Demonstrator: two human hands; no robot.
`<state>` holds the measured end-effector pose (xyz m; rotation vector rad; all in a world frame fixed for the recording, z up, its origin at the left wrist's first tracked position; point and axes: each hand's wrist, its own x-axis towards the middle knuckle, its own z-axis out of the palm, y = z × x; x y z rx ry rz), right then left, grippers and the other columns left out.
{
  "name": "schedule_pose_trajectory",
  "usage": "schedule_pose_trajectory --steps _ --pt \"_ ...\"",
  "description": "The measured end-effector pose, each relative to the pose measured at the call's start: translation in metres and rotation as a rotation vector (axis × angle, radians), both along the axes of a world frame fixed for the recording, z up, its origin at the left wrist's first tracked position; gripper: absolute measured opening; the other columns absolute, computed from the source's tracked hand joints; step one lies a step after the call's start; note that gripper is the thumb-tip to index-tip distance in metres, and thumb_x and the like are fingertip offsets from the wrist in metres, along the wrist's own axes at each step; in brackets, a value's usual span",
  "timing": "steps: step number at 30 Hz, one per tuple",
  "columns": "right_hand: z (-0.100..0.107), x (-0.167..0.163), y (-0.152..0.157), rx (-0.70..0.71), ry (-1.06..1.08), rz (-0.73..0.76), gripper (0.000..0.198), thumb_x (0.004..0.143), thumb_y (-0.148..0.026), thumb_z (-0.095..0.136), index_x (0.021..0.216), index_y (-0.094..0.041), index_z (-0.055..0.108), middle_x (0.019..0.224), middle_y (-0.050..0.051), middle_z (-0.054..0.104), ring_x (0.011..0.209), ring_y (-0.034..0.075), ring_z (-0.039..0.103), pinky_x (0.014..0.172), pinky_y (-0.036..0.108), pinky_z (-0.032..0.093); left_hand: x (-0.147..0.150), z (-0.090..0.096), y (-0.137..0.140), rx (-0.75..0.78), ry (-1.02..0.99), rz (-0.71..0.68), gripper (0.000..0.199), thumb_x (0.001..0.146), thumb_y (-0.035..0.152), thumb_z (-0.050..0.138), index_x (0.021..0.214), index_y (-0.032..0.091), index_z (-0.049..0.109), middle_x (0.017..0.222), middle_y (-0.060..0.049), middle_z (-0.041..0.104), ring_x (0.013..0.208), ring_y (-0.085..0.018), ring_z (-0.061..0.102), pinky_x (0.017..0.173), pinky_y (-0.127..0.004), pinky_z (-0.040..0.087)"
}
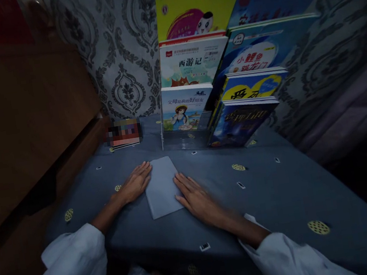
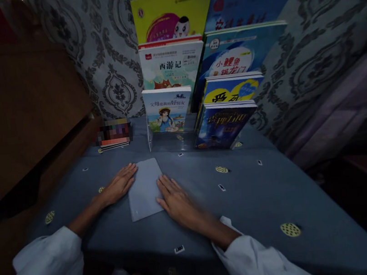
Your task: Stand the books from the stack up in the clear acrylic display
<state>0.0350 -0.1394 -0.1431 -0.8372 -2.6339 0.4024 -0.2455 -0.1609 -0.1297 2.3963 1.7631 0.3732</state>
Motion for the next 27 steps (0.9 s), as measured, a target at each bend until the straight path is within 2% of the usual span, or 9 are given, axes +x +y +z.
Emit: schedule_pose_trajectory --steps 6,12,15,22,27 --pt "-0.007 0.012 -0.021 0.017 -0.009 -0.025 0.058 0.102 -0.041 0.041 0.153 -0.016 0.035 0.158 0.016 0.036 0.147 0.028 0.032 0.118 0.053 0.034 0.0 0.003 0.0 -0.012 0.027 0.006 0.051 0.104 0.035 0.029 0.15 0.013 0.038 0.16 -0.012 0.033 0.151 -0.02 0.023 0.124 -0.04 0.02" --pt "-0.004 0.014 -0.025 0.034 0.019 -0.01 0.058 0.102 -0.041 0.041 0.153 -0.014 0.035 0.157 0.017 0.037 0.147 0.028 0.033 0.119 0.052 0.034 0.003 0.01 0.006 -0.045 0.096 -0.036 0.052 0.103 0.034 0.03 0.151 0.014 0.036 0.16 -0.012 0.032 0.151 -0.022 0.024 0.123 -0.042 0.021" --pt "0.0 0.014 -0.025 0.071 -0.001 -0.013 0.057 0.102 -0.039 0.041 0.153 -0.015 0.034 0.157 0.017 0.038 0.146 0.027 0.034 0.118 0.051 0.036 0.013 0.014 0.016 -0.059 0.1 -0.081 0.052 0.103 0.035 0.031 0.151 0.016 0.035 0.161 -0.011 0.03 0.151 -0.021 0.025 0.122 -0.043 0.022" --pt "-0.003 0.012 -0.026 0.119 0.002 -0.031 0.057 0.102 -0.037 0.042 0.154 -0.015 0.034 0.157 0.016 0.039 0.146 0.027 0.035 0.117 0.05 0.038 0.049 0.015 0.05 -0.065 0.118 -0.152 0.052 0.102 0.029 0.031 0.151 0.012 0.036 0.16 -0.012 0.031 0.15 -0.021 0.026 0.122 -0.04 0.024" --pt "-0.005 0.014 -0.026 0.112 0.034 -0.031 0.059 0.101 -0.036 0.044 0.155 -0.019 0.031 0.156 0.015 0.04 0.145 0.027 0.037 0.117 0.051 0.038 0.055 0.011 0.057 -0.02 0.103 -0.165 0.05 0.103 0.028 0.03 0.149 0.012 0.038 0.159 -0.013 0.033 0.15 -0.021 0.026 0.121 -0.041 0.025"
